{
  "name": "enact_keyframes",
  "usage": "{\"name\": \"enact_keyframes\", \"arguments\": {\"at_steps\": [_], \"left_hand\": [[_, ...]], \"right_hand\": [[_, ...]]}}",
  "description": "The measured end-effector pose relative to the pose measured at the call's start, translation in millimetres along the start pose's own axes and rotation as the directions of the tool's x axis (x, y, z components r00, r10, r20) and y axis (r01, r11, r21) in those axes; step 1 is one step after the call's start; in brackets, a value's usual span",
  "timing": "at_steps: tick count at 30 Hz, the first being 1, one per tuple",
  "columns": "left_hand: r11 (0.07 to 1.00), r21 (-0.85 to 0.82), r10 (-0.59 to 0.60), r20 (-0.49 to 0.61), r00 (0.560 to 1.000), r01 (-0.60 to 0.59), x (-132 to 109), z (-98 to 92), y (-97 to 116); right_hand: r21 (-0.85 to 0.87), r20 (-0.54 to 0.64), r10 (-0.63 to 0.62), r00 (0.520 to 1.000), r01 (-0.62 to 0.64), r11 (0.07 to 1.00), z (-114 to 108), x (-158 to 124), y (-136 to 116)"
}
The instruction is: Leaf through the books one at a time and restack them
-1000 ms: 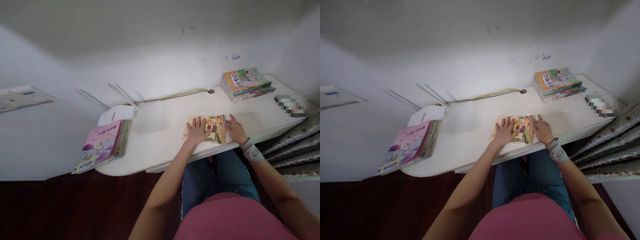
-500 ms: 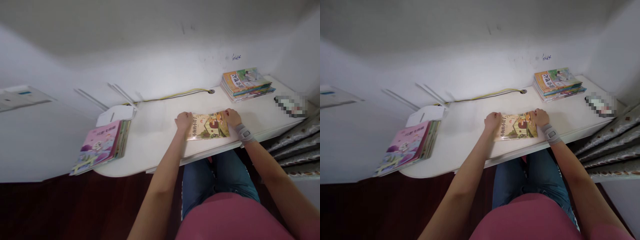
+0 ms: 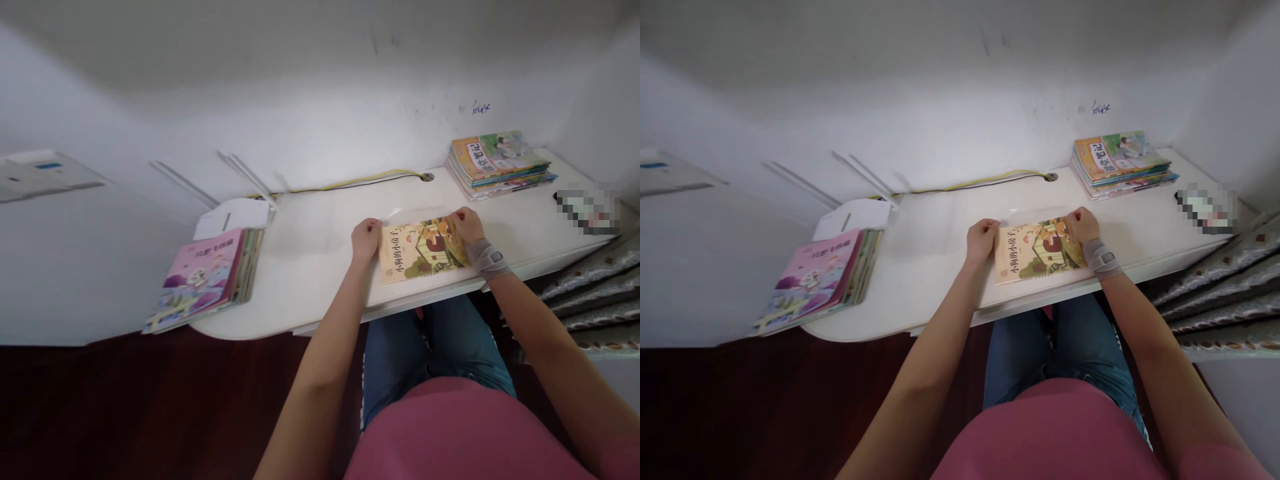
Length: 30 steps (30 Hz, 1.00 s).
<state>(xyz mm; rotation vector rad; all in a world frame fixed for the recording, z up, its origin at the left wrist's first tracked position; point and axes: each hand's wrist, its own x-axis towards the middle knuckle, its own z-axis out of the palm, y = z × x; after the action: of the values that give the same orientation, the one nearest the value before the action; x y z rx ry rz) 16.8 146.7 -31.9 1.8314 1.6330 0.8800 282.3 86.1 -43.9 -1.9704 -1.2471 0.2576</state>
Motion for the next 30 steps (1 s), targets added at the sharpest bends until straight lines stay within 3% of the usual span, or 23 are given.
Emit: {"name": "enact_keyframes", "arguments": {"at_steps": [6, 11, 15, 19, 22, 25, 30], "left_hand": [[0.999, 0.049, 0.022, -0.060, 0.998, -0.019, -4, 0.2, 4], [0.986, 0.160, 0.038, -0.010, 0.999, -0.036, -7, 0.5, 6], [0.956, 0.290, 0.044, 0.041, 0.998, -0.054, -10, -3.7, 11], [0.880, 0.441, 0.193, 0.005, 0.981, -0.176, -27, -5.3, 28], [0.800, 0.508, 0.277, 0.161, 0.947, -0.320, -48, 8.1, 44], [0.769, 0.532, 0.172, 0.361, 0.917, -0.353, -62, 29.9, 53], [0.756, 0.549, 0.151, 0.385, 0.911, -0.357, -63, 48.0, 52]], "right_hand": [[0.031, -0.063, 0.032, 0.997, -0.030, 0.999, 11, 9, 0], [0.038, -0.072, 0.042, 0.996, -0.039, 0.998, 17, 8, -2], [-0.040, -0.019, -0.046, 0.999, 0.046, 0.998, 14, 4, -9], [-0.163, 0.043, -0.107, 0.993, 0.112, 0.980, 12, -3, -20], [-0.166, 0.036, -0.131, 0.991, 0.135, 0.977, 14, -5, -21], [-0.137, 0.028, -0.140, 0.990, 0.143, 0.980, 11, 0, -13], [-0.161, 0.043, -0.160, 0.986, 0.165, 0.973, -3, 2, -16]]}}
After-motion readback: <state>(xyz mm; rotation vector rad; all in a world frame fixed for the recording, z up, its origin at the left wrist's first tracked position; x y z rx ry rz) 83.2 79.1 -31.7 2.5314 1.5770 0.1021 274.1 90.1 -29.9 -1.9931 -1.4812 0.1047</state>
